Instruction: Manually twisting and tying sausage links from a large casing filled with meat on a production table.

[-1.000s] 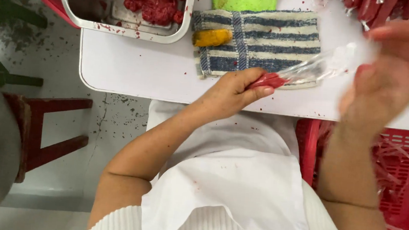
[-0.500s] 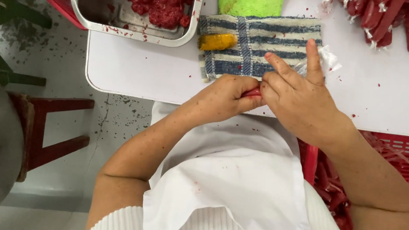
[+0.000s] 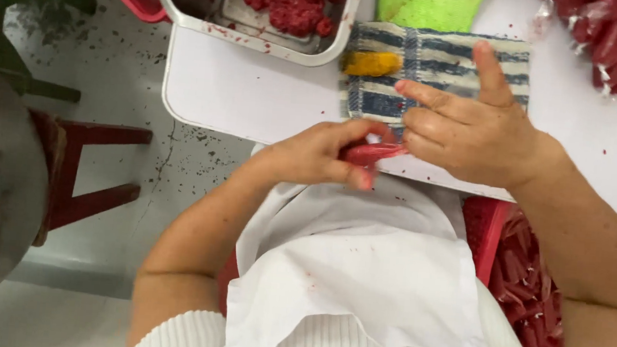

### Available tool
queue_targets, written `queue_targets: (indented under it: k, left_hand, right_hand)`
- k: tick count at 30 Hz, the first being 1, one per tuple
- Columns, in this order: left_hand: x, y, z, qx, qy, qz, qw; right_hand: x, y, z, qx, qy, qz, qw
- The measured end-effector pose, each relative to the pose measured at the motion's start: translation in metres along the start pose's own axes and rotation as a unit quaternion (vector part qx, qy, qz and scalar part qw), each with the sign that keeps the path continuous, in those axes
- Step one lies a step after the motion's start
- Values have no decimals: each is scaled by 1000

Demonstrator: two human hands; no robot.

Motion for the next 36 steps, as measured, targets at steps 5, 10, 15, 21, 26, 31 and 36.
queue_targets:
  k: [5, 10, 15, 21, 26, 31, 36]
  left_hand:
    - [9, 35, 14, -93, 174, -100, 975]
    - [69, 65, 33, -228, 132, -85, 961]
    - [128, 32, 52, -77, 208, -131, 966]
    - [100, 46, 56, 127, 293, -328, 889]
    - [30, -43, 23, 389, 321, -152, 850]
    - [-6, -17, 18, 185, 255, -134, 940]
    - [-55, 61, 36, -78, 277, -293, 912]
  right_hand:
    - [-34, -1, 5, 28, 22, 36, 999]
    - [-51, 18, 42, 68, 21, 147, 987]
    - [-67, 60, -11, 54, 21, 99, 993]
    - [-120, 79, -99, 5, -9, -213, 977]
    - [-73, -4, -85, -751, -47, -316, 577]
    - [-18, 8, -54, -754, 84, -352, 547]
    - [9, 29, -38, -683, 51, -371, 627]
Point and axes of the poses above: each hand's wrist, its own x-axis away from the middle knuckle, its own z-axis out of the back of the hand, y = z × x, the point moved 7 cm from there along -x, towards the middle knuckle, and after that the axes turned 14 degrees about -z, right-handed, at the moved point
